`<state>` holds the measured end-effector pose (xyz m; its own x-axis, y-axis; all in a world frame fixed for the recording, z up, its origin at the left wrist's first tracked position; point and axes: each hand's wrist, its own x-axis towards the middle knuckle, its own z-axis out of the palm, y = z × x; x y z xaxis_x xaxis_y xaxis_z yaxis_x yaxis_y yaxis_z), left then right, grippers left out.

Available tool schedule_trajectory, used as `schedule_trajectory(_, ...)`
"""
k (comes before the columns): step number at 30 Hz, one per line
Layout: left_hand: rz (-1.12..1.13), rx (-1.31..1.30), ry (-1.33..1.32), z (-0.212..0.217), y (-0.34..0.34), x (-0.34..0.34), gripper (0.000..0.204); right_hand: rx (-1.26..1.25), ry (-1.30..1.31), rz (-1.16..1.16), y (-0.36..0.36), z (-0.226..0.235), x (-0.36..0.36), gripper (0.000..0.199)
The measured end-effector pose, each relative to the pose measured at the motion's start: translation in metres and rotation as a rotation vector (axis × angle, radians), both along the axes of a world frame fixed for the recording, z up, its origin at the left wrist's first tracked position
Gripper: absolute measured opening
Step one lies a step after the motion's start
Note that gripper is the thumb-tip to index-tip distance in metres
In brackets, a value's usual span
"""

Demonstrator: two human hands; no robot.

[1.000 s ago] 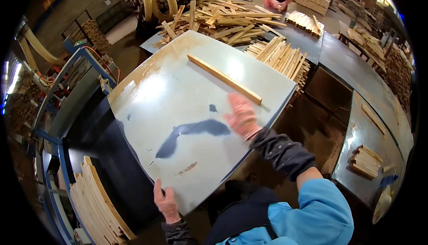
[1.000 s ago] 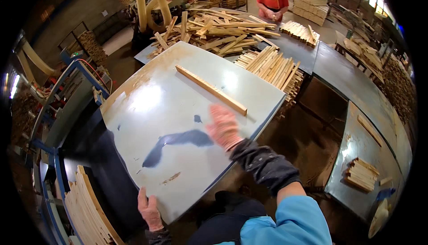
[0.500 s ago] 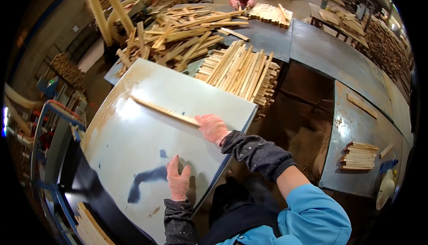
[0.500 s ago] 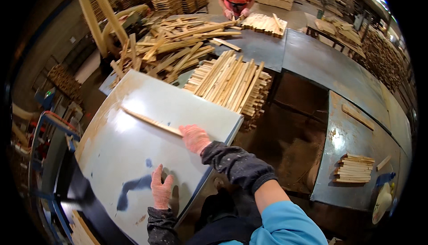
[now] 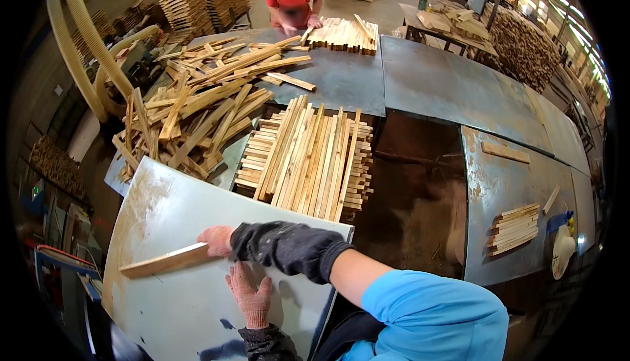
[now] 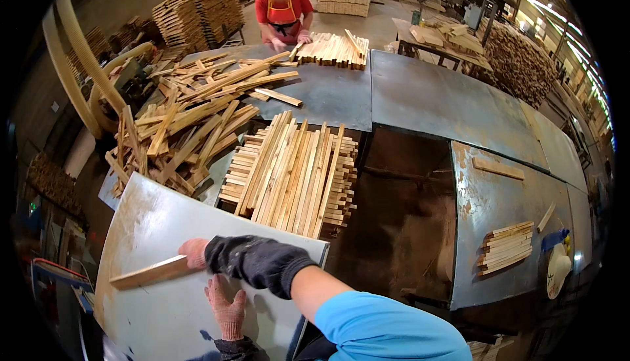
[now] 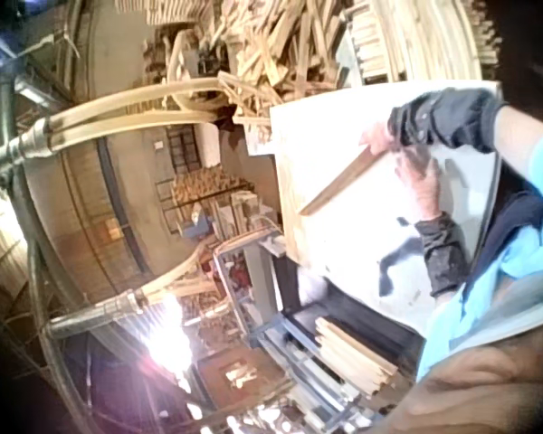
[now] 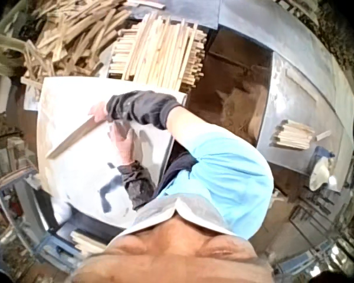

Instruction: The person repeatedly gathers small wooden strips from a metal table, aligns them into neat bundles, and places them onto a conveyor belt. A coworker in the background also handles similar wooden strips. The person continues this cycle of gathering, aligning, and loading throughout the clip.

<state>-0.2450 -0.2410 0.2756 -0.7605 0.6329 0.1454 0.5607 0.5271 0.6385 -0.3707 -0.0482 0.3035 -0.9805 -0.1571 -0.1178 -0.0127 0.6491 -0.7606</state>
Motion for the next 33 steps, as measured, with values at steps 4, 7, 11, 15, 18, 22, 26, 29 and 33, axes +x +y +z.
schedule_trajectory(4,0.093,-0.002,-0.118,-0.004,0.015,-0.007,0.091,-0.314,0.16,-0.325,-0.028,-0.009,-0.02,0.064)
schedule_trajectory(7,0.198,0.16,-0.186,-0.003,0.035,-0.001,0.089,-0.319,0.22,-0.381,0.0,0.004,0.003,0.07)
schedule_trajectory(11,0.381,0.463,-0.539,-0.002,0.098,0.017,0.077,-0.452,0.181,-0.257,0.117,0.025,0.104,0.078)
schedule_trajectory(15,0.165,0.507,-0.428,0.015,0.212,0.061,0.068,-0.53,0.092,-0.343,0.274,0.02,0.248,0.075)
schedule_trajectory(18,0.06,0.541,-0.569,0.03,0.339,0.108,0.067,-0.523,-0.089,-0.599,0.386,-0.004,0.377,0.068)
schedule_trajectory(22,-0.031,0.572,-0.93,0.039,0.499,0.188,0.062,-0.676,-0.069,-1.092,0.484,-0.033,0.545,0.059)
schedule_trajectory(26,-0.238,0.399,-1.085,0.014,0.628,0.247,0.063,-1.003,-0.034,-1.348,0.549,-0.05,0.661,0.064)
schedule_trajectory(29,-0.333,0.286,-1.198,-0.017,0.701,0.274,0.068,-1.17,0.066,-1.506,0.591,-0.065,0.697,0.069)
schedule_trajectory(33,-0.331,0.258,-1.234,-0.052,0.779,0.272,0.071,-1.254,0.026,-1.587,0.65,-0.081,0.706,0.07)
